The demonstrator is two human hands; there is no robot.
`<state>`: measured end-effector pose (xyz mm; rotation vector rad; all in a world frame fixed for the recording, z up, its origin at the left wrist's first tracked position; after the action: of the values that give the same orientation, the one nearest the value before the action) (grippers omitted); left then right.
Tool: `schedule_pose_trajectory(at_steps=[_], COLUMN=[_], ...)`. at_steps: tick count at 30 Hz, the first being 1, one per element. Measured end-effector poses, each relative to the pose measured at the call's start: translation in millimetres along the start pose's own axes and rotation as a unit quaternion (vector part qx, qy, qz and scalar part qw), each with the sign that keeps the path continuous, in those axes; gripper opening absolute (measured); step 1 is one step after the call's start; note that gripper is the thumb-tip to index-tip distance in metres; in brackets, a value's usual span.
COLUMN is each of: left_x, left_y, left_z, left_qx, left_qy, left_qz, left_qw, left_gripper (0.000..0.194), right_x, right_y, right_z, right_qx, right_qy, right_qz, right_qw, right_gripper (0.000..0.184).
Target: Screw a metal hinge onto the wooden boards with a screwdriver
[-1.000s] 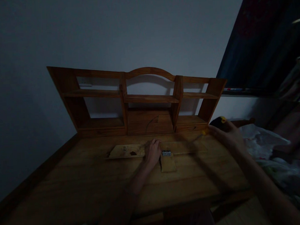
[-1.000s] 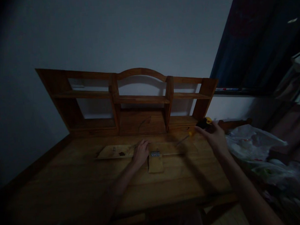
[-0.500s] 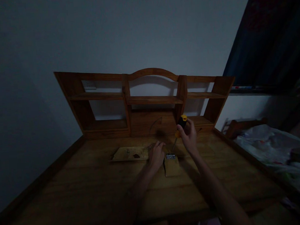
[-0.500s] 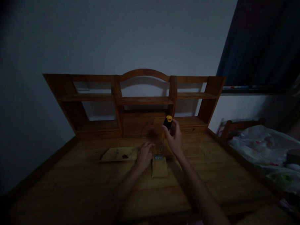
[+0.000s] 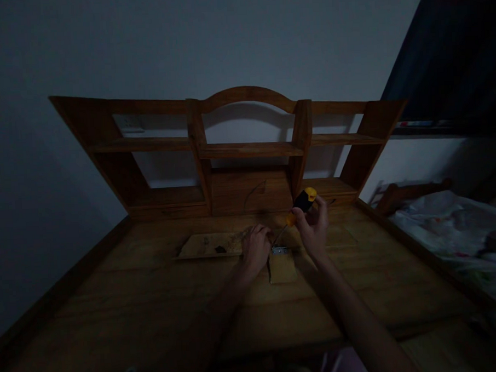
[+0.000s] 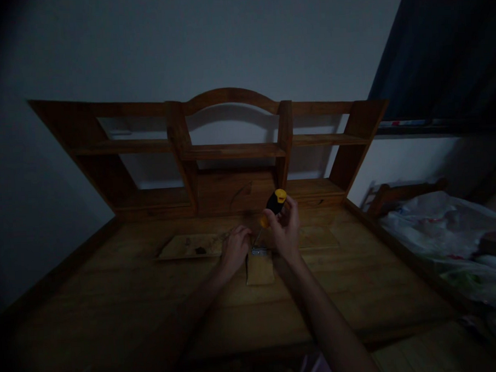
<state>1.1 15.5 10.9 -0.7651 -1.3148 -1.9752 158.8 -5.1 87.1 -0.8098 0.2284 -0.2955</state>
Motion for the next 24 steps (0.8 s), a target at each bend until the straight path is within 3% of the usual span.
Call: schedule_pose_trajectory(at_steps=[15, 19, 24], left_x=[3.4, 4.5, 4.5], left_y=[3.7, 5.0, 6.0], left_z=[0.1, 1.2, 1.2], left_qx=[0.005, 0.019, 0.015], left_qy=[-0.003, -0.009, -0.002], left_qz=[-0.019, -0.012, -0.006], left_qw=[1.000, 1.000, 1.000], left_gripper=[0.037, 0.037, 0.033], right_x=[-6.5, -11.3, -20.9], right_y=[5.8, -0.2, -13.7], right_z=[1.7, 14.8, 42.4], right_qx=[0.030, 0.021, 0.061], right_qy=[-0.033, -0.063, -0.112], right_qz=[-0.040, -0.077, -0.185], right_qw=[0.998, 0.995, 0.975], right_gripper=[0.052, 0.051, 0.057])
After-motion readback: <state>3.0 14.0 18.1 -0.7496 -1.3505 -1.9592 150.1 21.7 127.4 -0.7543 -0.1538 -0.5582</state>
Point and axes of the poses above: each hand's wrist, its own z-axis towards the middle knuckle, its own x-axis out of the back of the hand, y = z × x, the point moved 3 cm from there along z, towards the middle knuckle, and after that the axes turned 5 degrees about x, right-handed, at the moved point
